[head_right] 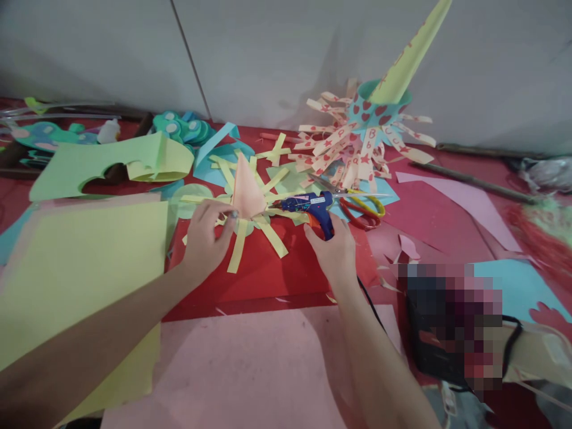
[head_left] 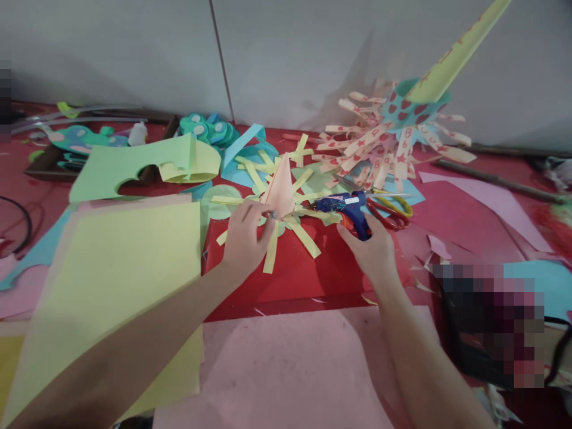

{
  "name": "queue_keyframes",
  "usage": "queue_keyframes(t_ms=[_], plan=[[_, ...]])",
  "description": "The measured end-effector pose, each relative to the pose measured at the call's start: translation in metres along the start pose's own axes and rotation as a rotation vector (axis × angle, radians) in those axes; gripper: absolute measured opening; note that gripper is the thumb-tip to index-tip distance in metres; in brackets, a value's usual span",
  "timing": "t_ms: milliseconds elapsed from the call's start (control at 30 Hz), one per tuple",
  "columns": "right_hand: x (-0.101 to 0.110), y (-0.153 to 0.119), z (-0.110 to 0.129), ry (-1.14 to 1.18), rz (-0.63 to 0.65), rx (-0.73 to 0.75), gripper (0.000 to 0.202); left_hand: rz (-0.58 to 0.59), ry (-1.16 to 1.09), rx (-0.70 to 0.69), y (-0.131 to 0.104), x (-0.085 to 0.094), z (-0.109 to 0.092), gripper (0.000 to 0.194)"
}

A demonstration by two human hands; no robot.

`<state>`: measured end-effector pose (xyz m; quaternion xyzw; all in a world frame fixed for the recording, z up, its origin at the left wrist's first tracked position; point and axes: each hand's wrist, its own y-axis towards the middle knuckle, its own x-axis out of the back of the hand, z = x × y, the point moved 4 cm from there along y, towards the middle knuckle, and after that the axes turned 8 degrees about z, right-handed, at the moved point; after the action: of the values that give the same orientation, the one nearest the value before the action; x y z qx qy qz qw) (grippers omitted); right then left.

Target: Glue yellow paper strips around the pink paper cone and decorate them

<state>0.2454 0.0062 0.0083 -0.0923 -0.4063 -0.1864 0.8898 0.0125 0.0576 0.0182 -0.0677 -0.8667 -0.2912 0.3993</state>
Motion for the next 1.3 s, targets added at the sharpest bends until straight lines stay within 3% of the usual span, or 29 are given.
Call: queue_keyframes(t_ms=[67,133,267,400,500,733,933,1167,1300], plan=[[0.000,0.000,0.000,0.001,0.001,-0.001,0.048,-0.057,-0.092,0.098,0.001,0.000,0.010,0.009],[0.000,0.000,-0.001,0.006,0.002,0.004,0.048,-0.033,-0.143,0.130,0.003,-0.004,0.017,0.024],[0.000,0.000,-0.003,0.027,-0.022,0.002,0.051,0.173,-0.252,0.085,0.016,-0.016,0.025,0.059],[0.002,0.002,-0.004,0.050,-0.036,0.000,0.049,0.351,-0.329,0.133,0.032,-0.022,0.032,0.074],[0.004,0.004,-0.006,0.071,-0.044,0.000,0.046,0.389,-0.321,0.181,0.038,-0.020,0.035,0.071],[0.005,0.004,-0.007,0.093,-0.071,0.019,0.047,0.193,-0.325,0.114,0.036,-0.005,0.027,0.064],[0.005,0.005,-0.009,0.098,-0.084,0.018,0.053,0.214,-0.283,0.059,0.039,-0.007,0.024,0.064],[0.006,0.008,-0.011,0.127,-0.060,-0.040,0.057,0.257,-0.335,0.004,0.078,0.009,0.002,0.036],[0.007,0.008,-0.011,0.145,-0.087,-0.010,0.056,0.267,-0.313,0.046,0.096,0.022,-0.003,0.024]])
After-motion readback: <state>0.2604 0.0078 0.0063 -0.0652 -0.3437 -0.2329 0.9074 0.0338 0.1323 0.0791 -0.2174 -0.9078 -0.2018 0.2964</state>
